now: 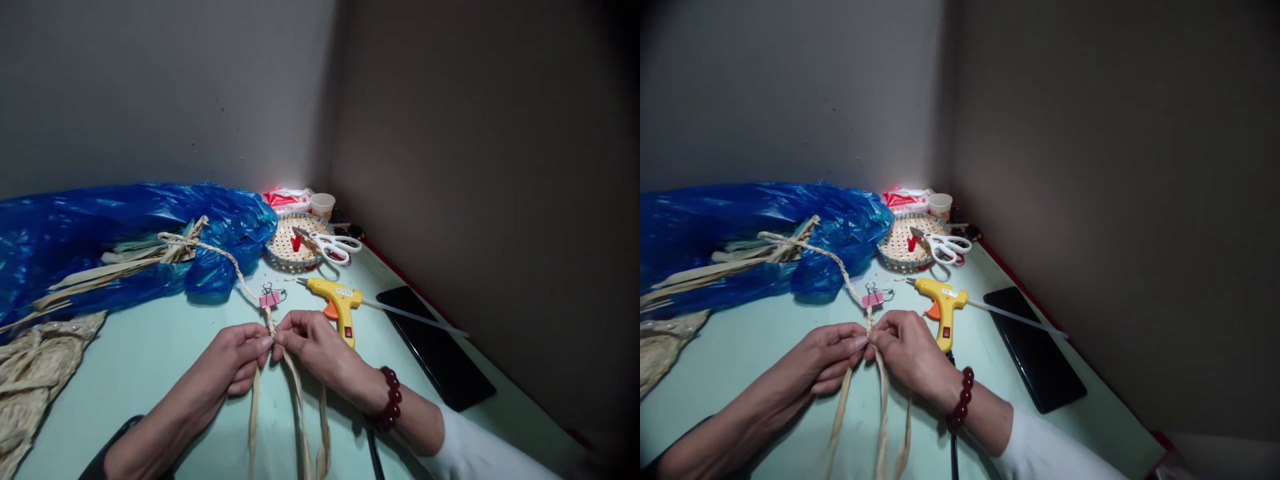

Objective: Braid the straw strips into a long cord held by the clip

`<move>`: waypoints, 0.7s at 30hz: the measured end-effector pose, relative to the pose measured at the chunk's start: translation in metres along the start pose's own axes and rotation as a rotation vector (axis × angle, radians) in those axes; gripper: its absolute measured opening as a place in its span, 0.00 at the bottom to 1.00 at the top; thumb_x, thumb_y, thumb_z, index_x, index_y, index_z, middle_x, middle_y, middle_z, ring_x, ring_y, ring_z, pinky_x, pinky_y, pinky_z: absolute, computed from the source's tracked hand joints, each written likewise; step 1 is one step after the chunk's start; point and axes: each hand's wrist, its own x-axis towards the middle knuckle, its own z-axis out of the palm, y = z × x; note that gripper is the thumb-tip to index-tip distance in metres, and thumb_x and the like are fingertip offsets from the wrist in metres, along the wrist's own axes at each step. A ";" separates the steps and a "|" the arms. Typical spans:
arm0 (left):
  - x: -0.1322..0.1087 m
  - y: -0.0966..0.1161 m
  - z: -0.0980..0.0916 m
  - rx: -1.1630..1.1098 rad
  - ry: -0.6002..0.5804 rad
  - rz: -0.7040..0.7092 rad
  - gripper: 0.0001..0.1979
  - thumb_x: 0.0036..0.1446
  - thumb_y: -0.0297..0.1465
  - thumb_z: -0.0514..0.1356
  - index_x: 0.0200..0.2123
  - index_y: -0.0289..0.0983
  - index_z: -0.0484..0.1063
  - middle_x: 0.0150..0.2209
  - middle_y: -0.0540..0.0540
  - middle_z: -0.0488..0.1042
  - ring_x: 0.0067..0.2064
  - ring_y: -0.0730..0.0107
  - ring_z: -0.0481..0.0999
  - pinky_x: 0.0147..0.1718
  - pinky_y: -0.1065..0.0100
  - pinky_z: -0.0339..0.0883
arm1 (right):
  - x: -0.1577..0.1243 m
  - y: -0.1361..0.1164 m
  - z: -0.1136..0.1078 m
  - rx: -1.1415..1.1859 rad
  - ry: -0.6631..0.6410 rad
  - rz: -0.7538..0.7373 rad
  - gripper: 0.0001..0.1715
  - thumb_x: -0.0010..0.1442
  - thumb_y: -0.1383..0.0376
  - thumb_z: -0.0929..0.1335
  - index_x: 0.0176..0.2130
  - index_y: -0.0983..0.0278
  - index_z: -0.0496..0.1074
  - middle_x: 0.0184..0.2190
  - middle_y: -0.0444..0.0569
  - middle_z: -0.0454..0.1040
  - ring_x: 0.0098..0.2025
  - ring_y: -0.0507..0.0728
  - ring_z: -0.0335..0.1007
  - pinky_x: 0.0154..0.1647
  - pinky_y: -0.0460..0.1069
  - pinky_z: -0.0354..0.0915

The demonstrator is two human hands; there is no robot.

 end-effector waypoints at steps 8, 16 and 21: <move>-0.001 0.000 0.005 0.312 0.122 0.047 0.15 0.55 0.42 0.56 0.25 0.37 0.66 0.14 0.61 0.52 0.15 0.81 0.47 0.14 0.75 0.39 | -0.013 -0.011 0.003 -0.562 0.054 -0.107 0.11 0.63 0.71 0.62 0.32 0.67 0.71 0.26 0.47 0.74 0.27 0.52 0.64 0.30 0.46 0.53; 0.001 -0.001 0.009 0.387 0.247 0.088 0.10 0.47 0.36 0.56 0.19 0.39 0.60 0.17 0.60 0.48 0.20 0.77 0.47 0.18 0.74 0.41 | -0.011 -0.007 0.002 -1.011 0.035 -0.280 0.07 0.59 0.74 0.64 0.30 0.65 0.68 0.27 0.47 0.70 0.31 0.54 0.60 0.29 0.49 0.48; 0.000 -0.002 0.013 0.495 0.303 0.197 0.11 0.48 0.36 0.55 0.18 0.39 0.59 0.19 0.57 0.51 0.24 0.74 0.53 0.23 0.72 0.48 | -0.021 -0.009 0.009 -1.172 0.043 -0.331 0.04 0.55 0.74 0.65 0.34 0.67 0.68 0.32 0.52 0.70 0.36 0.59 0.62 0.32 0.52 0.52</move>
